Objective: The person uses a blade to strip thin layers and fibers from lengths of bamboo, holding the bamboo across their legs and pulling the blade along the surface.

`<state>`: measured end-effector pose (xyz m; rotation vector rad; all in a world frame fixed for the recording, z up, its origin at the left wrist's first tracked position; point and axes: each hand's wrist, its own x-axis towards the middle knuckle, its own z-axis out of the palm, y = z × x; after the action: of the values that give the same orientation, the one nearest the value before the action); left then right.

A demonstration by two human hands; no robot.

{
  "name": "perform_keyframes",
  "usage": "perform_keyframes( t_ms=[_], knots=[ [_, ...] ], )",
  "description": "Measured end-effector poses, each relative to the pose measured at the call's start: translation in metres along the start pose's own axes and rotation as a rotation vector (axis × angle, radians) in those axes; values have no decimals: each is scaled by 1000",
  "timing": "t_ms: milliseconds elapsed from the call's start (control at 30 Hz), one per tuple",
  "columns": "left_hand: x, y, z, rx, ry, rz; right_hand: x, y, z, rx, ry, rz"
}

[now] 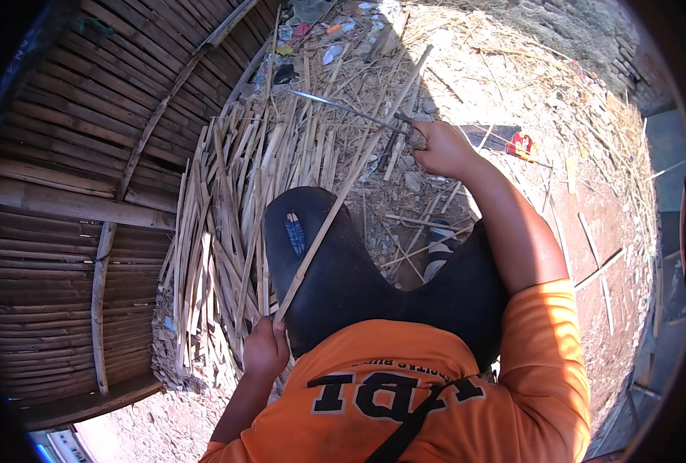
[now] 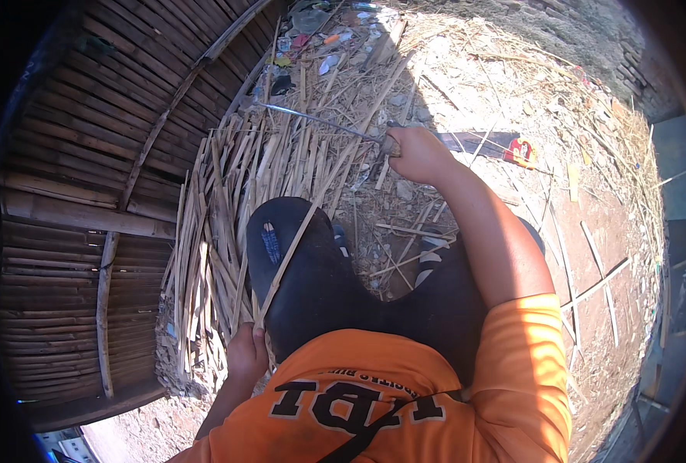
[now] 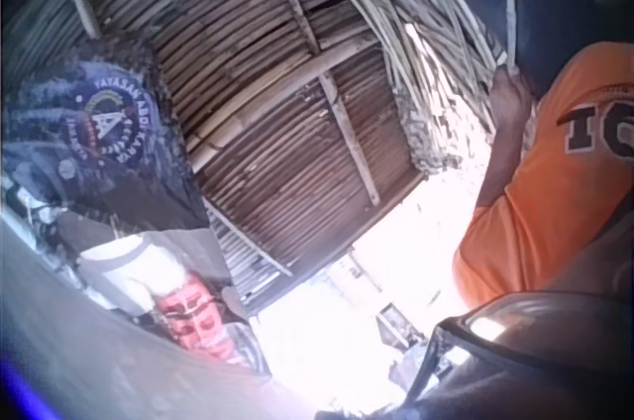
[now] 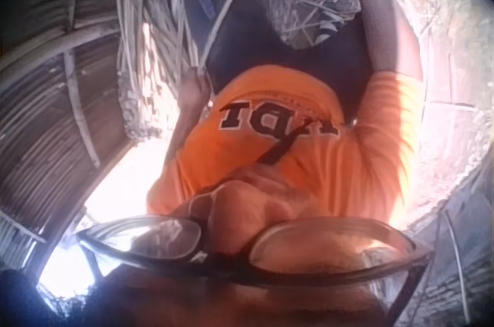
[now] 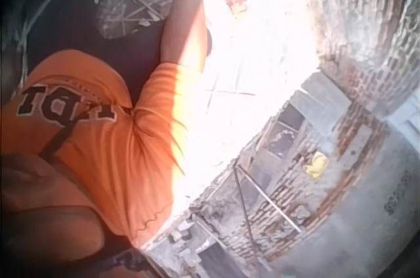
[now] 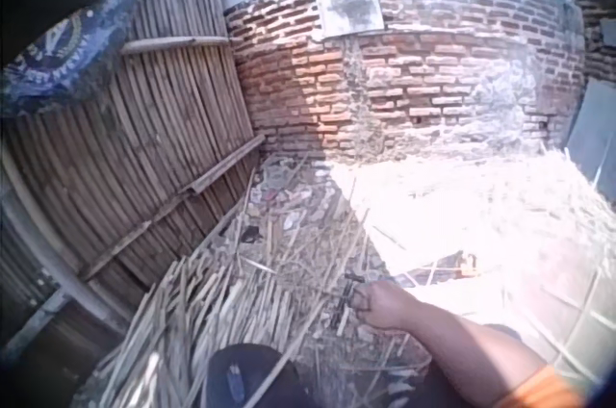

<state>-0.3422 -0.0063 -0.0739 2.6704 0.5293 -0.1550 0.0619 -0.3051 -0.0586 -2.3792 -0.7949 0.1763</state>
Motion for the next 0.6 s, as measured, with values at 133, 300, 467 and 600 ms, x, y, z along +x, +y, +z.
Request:
perform_keyframes(
  t_ms=[133, 300, 467, 600],
  knots=[
    [-6, -11, 5, 5, 47, 0, -16, -35, 15, -161, -132, -188],
    [2, -8, 9, -11, 31, -15, -10, 23, 7, -50, -38, 11],
    [-2, -17, 3, -68, 10, -27, -20, -20, 14, -67, 15, -133],
    [-3, -22, 7, -93, 11, 60, -19, 7, 23, -65, -39, -78]
  ],
)
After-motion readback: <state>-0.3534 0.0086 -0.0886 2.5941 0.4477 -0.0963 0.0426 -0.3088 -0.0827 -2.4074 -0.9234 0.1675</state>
